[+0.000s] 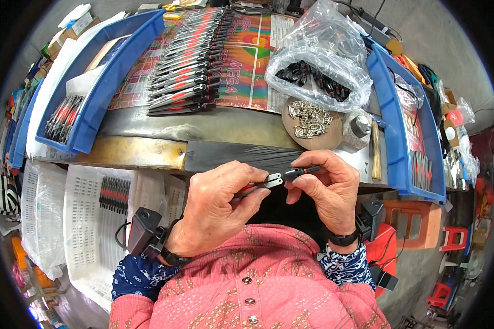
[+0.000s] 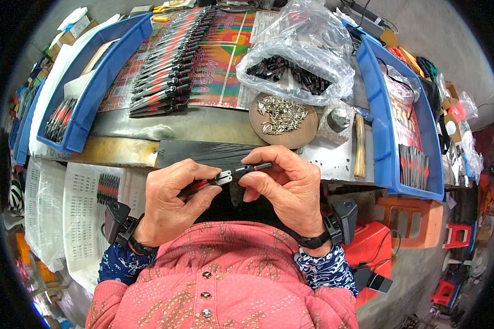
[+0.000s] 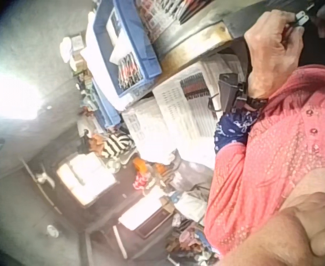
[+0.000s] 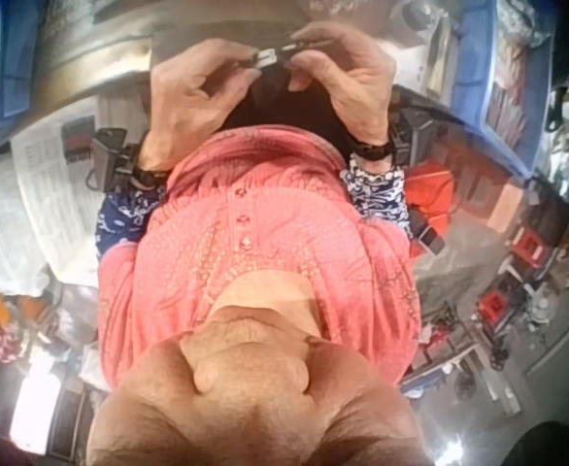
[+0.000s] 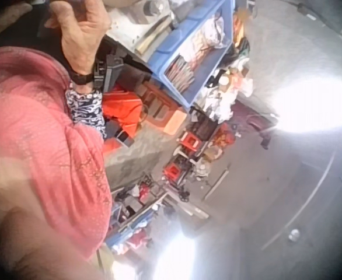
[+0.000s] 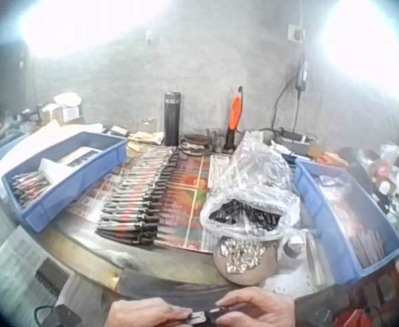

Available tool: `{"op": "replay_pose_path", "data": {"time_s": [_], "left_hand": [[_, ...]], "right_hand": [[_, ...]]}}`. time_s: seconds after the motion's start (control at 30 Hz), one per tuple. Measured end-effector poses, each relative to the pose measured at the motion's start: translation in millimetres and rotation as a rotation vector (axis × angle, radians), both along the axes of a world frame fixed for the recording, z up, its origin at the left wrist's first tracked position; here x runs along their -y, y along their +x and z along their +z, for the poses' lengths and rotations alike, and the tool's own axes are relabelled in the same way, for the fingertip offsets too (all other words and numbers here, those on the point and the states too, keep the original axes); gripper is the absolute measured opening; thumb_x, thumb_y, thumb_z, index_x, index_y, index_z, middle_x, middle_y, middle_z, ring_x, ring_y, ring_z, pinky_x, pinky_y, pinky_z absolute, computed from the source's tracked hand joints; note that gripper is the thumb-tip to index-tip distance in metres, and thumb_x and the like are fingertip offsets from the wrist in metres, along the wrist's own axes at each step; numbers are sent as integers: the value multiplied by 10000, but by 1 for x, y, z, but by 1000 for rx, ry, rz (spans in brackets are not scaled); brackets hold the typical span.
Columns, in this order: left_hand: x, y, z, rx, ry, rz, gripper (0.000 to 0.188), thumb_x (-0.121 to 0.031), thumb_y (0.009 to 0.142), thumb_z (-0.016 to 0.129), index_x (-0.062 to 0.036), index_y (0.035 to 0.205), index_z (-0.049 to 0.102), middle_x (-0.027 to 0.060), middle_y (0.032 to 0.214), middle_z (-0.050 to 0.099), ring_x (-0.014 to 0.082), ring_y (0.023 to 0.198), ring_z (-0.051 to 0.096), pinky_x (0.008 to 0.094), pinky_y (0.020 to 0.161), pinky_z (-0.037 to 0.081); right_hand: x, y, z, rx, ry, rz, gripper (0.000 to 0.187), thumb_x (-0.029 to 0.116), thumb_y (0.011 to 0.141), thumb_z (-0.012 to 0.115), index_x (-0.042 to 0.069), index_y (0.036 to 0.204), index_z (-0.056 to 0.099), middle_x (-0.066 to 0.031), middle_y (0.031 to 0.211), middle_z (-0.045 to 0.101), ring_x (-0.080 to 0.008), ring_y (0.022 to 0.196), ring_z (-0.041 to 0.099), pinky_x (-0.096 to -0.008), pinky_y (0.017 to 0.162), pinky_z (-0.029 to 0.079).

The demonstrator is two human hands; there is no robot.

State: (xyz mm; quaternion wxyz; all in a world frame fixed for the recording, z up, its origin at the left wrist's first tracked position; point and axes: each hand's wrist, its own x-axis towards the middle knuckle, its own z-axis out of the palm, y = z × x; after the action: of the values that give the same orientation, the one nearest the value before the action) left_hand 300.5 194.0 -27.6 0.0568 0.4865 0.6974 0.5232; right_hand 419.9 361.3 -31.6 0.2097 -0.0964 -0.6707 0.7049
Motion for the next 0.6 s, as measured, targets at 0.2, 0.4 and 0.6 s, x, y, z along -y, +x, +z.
{"op": "replay_pose_path", "data": {"time_s": [0.2,0.4,0.6], "left_hand": [[-1,4,-2,4,6,-1,234,32,720,743,12,942,671,93,770,645,162,597,599,266,547,469],[-1,4,-4,-73,14,-14,247,54,714,738,12,947,670,95,755,634,162,605,608,263,545,475],[2,4,-6,-81,-19,-45,242,58,717,731,21,946,664,109,762,635,195,633,639,280,567,501]], "right_hand": [[4,4,0,13,-43,17,206,-3,897,646,-57,1091,603,-93,838,673,-125,666,661,-217,593,546],[7,5,-3,26,-43,31,186,4,908,634,-59,1081,605,-86,831,669,-120,669,657,-217,597,544],[3,5,-6,58,-49,89,168,-4,889,646,-66,1042,617,-110,813,666,-149,652,665,-239,585,553]]}}
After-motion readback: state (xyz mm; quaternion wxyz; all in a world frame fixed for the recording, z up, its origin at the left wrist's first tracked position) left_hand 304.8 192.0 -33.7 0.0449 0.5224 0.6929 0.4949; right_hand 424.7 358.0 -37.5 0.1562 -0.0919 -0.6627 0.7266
